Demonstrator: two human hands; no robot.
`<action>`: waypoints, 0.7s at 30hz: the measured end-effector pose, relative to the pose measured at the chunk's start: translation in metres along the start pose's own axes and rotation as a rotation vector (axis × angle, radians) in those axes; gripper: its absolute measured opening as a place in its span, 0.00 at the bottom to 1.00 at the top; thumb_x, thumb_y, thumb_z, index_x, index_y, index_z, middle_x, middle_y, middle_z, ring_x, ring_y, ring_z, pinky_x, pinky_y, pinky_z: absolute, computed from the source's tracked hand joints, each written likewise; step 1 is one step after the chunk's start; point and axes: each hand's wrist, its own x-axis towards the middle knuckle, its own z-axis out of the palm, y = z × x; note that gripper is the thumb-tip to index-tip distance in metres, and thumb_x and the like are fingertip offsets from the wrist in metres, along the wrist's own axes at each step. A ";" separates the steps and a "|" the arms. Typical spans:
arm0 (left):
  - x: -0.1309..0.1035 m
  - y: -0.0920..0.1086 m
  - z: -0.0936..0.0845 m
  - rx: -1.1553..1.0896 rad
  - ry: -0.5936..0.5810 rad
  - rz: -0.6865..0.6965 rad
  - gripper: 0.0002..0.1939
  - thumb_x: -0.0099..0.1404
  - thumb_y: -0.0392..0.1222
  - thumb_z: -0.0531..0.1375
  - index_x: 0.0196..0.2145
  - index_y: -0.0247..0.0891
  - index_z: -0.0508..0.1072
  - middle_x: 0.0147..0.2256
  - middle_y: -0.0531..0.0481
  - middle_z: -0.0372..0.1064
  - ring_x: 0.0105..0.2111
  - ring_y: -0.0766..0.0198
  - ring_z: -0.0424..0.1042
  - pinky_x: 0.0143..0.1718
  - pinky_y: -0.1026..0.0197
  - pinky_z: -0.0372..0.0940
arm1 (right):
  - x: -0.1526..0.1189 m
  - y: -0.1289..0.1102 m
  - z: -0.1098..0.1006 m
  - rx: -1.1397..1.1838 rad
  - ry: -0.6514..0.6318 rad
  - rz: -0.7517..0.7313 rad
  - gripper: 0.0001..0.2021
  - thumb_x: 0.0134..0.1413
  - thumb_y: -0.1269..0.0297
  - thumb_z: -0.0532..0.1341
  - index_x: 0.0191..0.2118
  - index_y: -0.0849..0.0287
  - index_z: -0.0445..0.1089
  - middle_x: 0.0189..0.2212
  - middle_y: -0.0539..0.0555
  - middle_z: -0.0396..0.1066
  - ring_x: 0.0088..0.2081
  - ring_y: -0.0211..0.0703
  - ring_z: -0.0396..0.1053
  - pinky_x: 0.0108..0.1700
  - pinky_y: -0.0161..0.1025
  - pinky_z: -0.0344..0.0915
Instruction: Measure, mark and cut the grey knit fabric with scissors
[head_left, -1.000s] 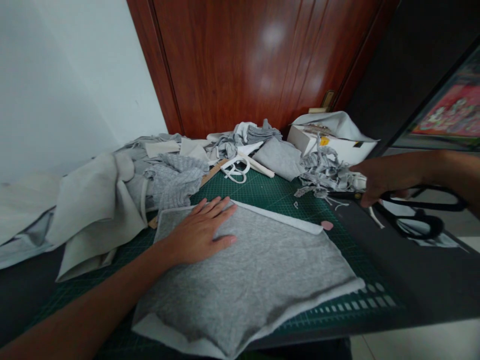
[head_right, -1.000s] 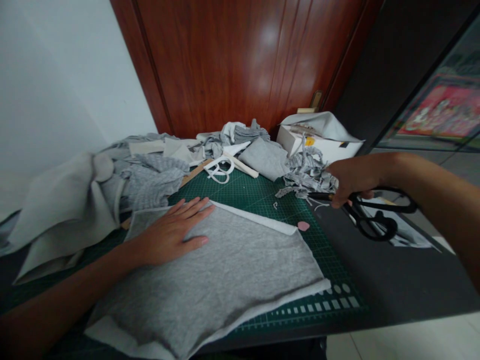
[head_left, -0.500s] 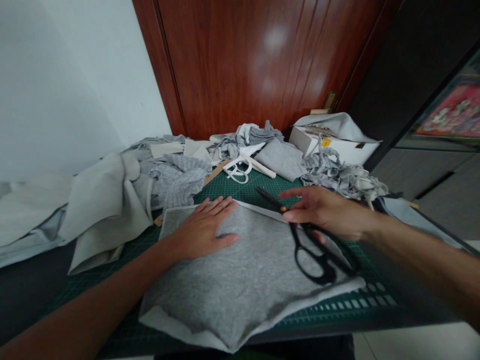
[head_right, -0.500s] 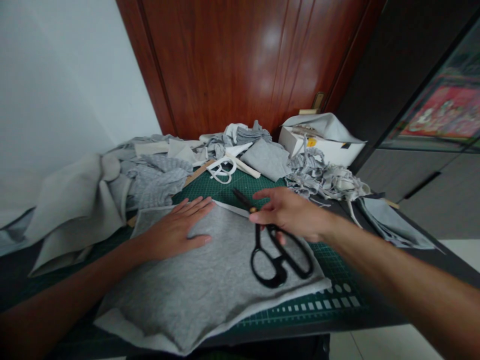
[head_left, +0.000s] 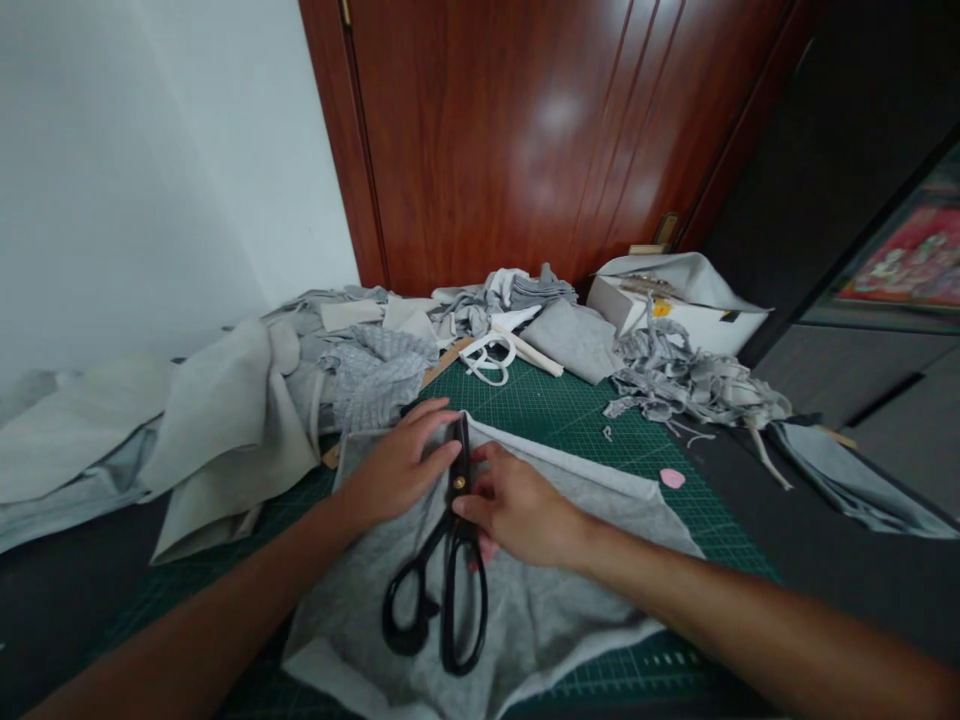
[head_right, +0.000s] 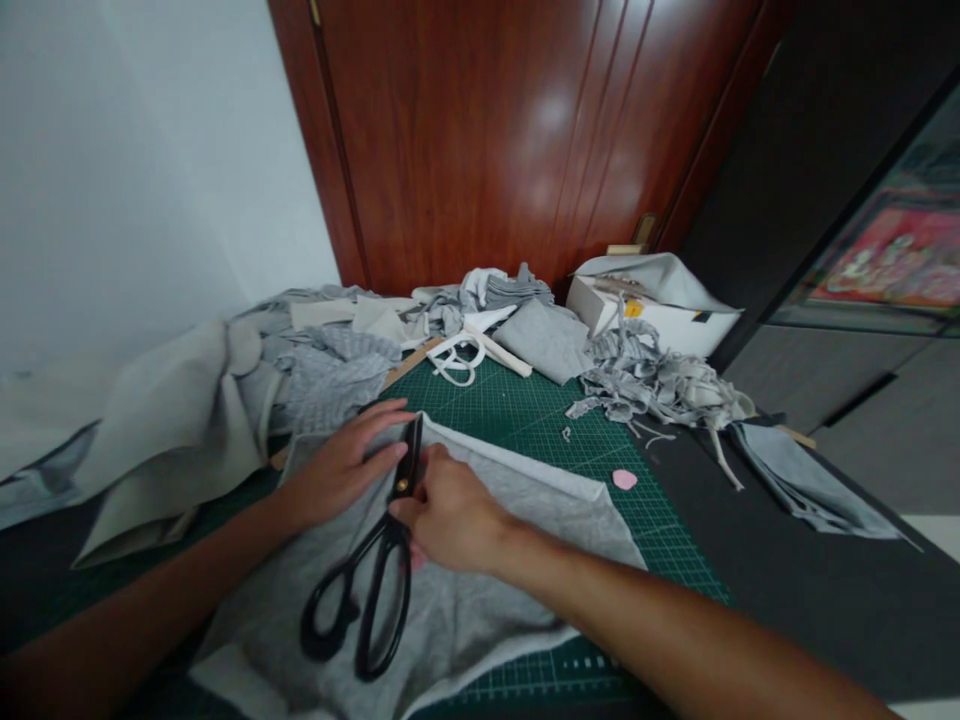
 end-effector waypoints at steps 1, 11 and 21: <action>-0.002 0.004 -0.001 0.052 -0.033 0.043 0.26 0.72 0.53 0.54 0.62 0.38 0.71 0.69 0.37 0.59 0.70 0.46 0.58 0.71 0.40 0.53 | -0.002 -0.002 -0.003 -0.157 -0.012 -0.057 0.10 0.64 0.71 0.62 0.48 0.58 0.62 0.26 0.46 0.70 0.20 0.40 0.72 0.22 0.35 0.65; -0.023 0.042 -0.002 0.253 -0.326 0.139 0.24 0.69 0.52 0.61 0.60 0.44 0.72 0.76 0.41 0.43 0.75 0.38 0.40 0.71 0.30 0.47 | -0.076 0.024 -0.148 -1.166 0.432 0.106 0.08 0.65 0.62 0.63 0.45 0.58 0.75 0.31 0.59 0.79 0.34 0.53 0.77 0.33 0.41 0.62; -0.025 0.037 -0.005 0.311 -0.390 0.277 0.33 0.59 0.30 0.54 0.63 0.43 0.65 0.74 0.45 0.50 0.75 0.49 0.44 0.74 0.35 0.39 | -0.104 0.078 -0.201 -0.843 0.378 0.037 0.07 0.60 0.61 0.63 0.35 0.58 0.73 0.32 0.56 0.75 0.32 0.46 0.72 0.35 0.41 0.67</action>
